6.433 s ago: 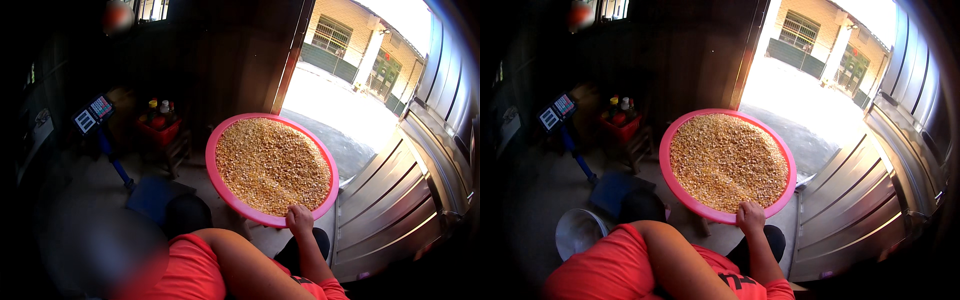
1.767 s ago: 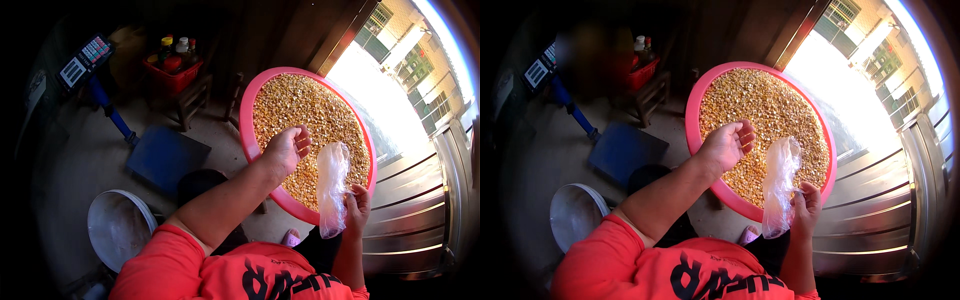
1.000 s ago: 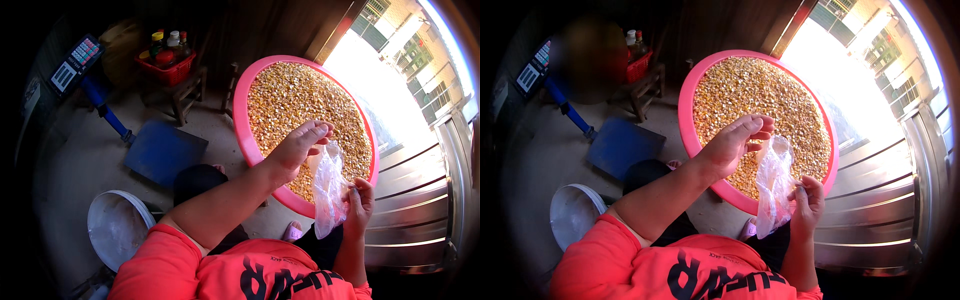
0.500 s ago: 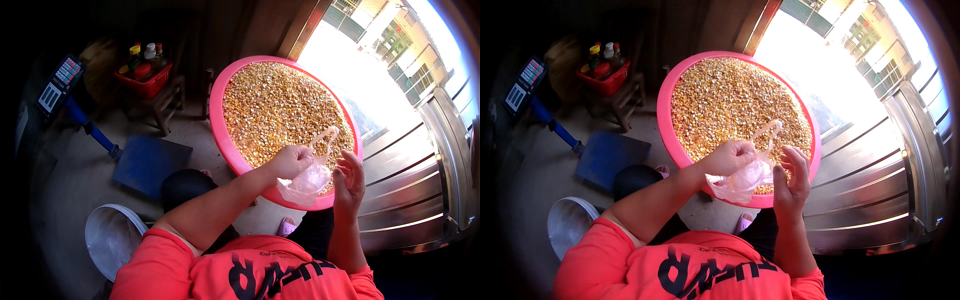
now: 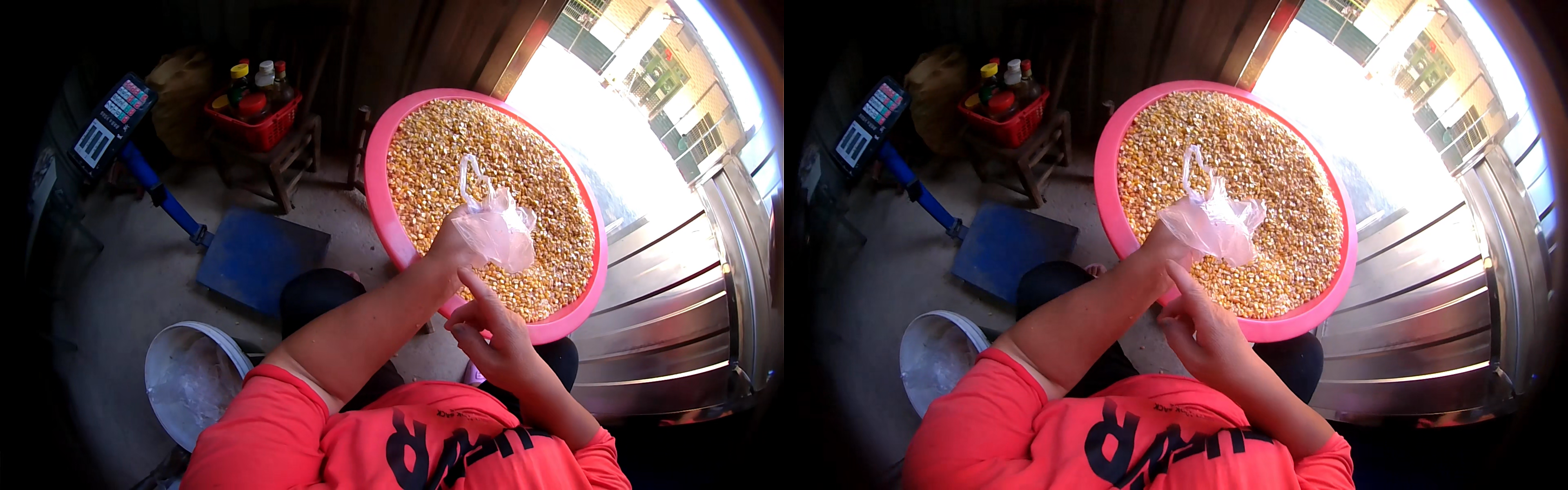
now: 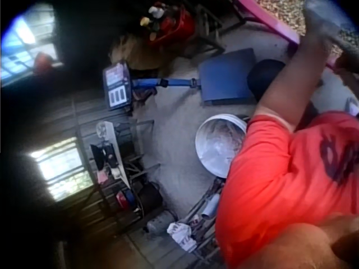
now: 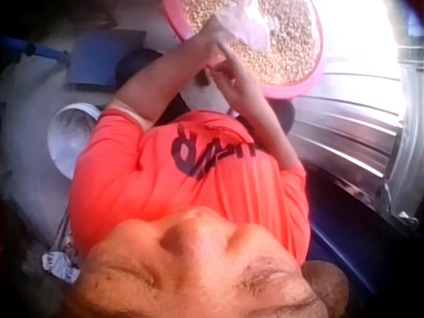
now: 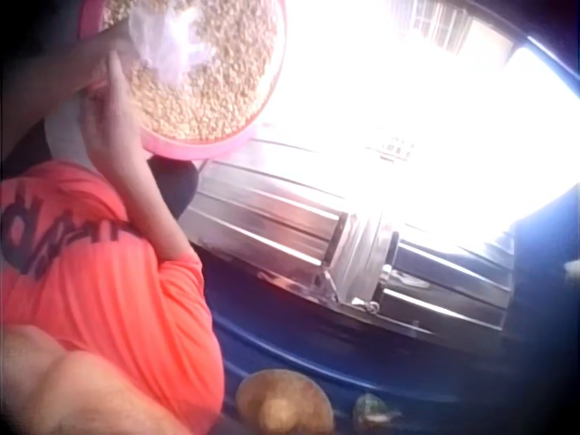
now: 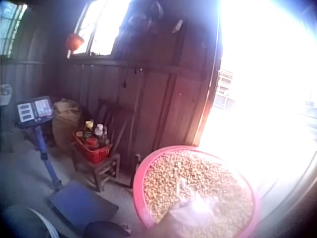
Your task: The person picks up corn kernels from a large basin and places them into small plastic bags, then places the filled bags onto a scale or into a box.
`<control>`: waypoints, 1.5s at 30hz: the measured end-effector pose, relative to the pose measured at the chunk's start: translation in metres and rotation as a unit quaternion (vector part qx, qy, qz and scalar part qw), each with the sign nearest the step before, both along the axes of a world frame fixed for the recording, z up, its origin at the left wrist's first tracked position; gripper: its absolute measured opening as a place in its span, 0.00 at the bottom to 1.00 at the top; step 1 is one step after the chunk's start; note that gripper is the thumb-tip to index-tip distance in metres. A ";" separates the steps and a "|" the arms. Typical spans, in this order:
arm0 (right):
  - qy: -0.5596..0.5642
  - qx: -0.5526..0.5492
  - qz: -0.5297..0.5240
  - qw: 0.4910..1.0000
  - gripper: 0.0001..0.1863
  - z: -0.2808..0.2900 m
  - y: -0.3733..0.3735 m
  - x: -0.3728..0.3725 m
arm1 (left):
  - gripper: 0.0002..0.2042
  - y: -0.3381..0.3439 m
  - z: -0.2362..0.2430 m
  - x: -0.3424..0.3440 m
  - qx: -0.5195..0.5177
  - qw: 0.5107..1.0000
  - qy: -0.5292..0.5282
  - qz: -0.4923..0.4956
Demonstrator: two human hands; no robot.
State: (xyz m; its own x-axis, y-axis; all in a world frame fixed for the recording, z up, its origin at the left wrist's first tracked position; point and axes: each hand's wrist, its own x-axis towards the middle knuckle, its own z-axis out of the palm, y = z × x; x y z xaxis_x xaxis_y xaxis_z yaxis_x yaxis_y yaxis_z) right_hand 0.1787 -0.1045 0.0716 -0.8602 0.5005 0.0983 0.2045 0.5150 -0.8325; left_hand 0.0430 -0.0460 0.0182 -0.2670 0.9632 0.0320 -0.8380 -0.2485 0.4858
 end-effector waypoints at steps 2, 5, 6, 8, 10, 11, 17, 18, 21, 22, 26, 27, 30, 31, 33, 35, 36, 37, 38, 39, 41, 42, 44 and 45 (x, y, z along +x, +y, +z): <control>-0.021 0.005 0.018 1.000 0.33 -0.007 -0.002 -0.002 | 0.13 0.005 -0.009 -0.001 0.021 0.999 0.020 0.013; -0.087 0.050 0.039 0.994 0.31 -0.012 -0.004 0.003 | 0.13 0.010 -0.016 -0.005 0.017 1.000 0.012 0.000; -0.070 0.053 0.055 0.995 0.31 -0.012 -0.003 0.004 | 0.13 0.013 -0.014 -0.005 0.010 1.000 0.002 -0.003; -0.034 0.058 0.089 0.994 0.30 -0.011 -0.001 0.004 | 0.13 0.012 -0.015 -0.004 0.027 1.000 0.005 0.001; -0.017 0.039 0.044 0.998 0.29 -0.010 -0.004 0.002 | 0.11 0.006 -0.021 -0.002 0.073 0.997 0.030 0.016; -0.010 0.029 0.020 0.999 0.29 -0.009 -0.006 0.000 | 0.10 0.005 -0.020 -0.002 0.072 0.997 0.033 0.012; -0.088 0.066 0.055 0.992 0.29 -0.009 -0.012 -0.003 | 0.09 0.008 -0.011 -0.001 0.006 1.000 -0.030 0.003; -0.077 0.093 0.097 0.988 0.29 -0.014 -0.008 0.000 | 0.09 0.011 -0.014 -0.001 -0.008 0.999 -0.036 0.010; -0.056 0.126 0.160 0.977 0.28 -0.027 0.002 0.007 | 0.08 0.020 -0.022 -0.004 -0.005 0.999 -0.032 0.007; -0.055 0.108 0.142 0.982 0.28 -0.026 0.000 0.006 | 0.07 0.022 -0.025 -0.004 0.004 1.000 -0.027 0.003; -0.032 -0.004 0.028 0.999 0.29 -0.016 -0.011 0.001 | 0.06 0.016 -0.025 -0.008 0.033 0.999 -0.021 -0.006; -0.040 -0.005 0.025 0.999 0.29 -0.016 -0.012 0.000 | 0.06 0.011 -0.019 -0.006 0.034 0.999 -0.021 0.002; -0.079 -0.007 0.036 0.996 0.29 -0.012 -0.014 -0.004 | 0.07 0.011 -0.018 -0.006 0.031 0.999 -0.024 0.003; -0.101 -0.007 0.053 0.993 0.29 -0.009 -0.014 -0.004 | 0.08 0.012 -0.020 -0.007 0.028 0.999 -0.025 -0.001; -0.103 0.037 0.121 0.987 0.29 -0.014 -0.011 0.000 | 0.08 0.016 -0.022 -0.008 0.022 0.999 -0.025 -0.007; -0.062 0.126 0.224 0.964 0.29 -0.028 -0.002 0.005 | 0.08 0.020 -0.026 -0.009 0.028 0.999 -0.019 -0.006; -0.052 0.101 0.190 0.975 0.28 -0.029 -0.002 0.006 | 0.08 0.021 -0.029 -0.009 0.037 0.999 -0.014 -0.001; -0.042 0.077 0.156 0.984 0.27 -0.026 -0.003 0.004 | 0.08 0.022 -0.032 -0.009 0.046 0.999 -0.009 0.004; -0.031 0.051 0.122 0.991 0.26 -0.023 -0.005 0.002 | 0.08 0.020 -0.031 -0.008 0.054 0.998 0.004 0.009; -0.025 0.031 0.083 0.996 0.25 -0.018 -0.008 0.000 | 0.08 0.018 -0.029 -0.007 0.062 0.998 0.017 0.013; -0.012 -0.008 0.004 1.000 0.23 -0.010 -0.012 -0.002 | 0.08 0.015 -0.026 -0.006 0.060 0.998 0.025 0.018; -0.026 -0.001 0.010 1.000 0.23 -0.011 -0.012 -0.002 | 0.08 0.014 -0.023 -0.005 0.050 0.998 0.021 0.017; -0.055 0.012 0.023 0.998 0.23 -0.016 -0.012 -0.001 | 0.09 0.014 -0.020 -0.005 0.036 0.999 -0.016 0.009; -0.056 0.052 0.072 0.994 0.25 -0.022 -0.009 0.002 | 0.09 0.014 -0.018 -0.007 0.032 0.998 -0.047 0.001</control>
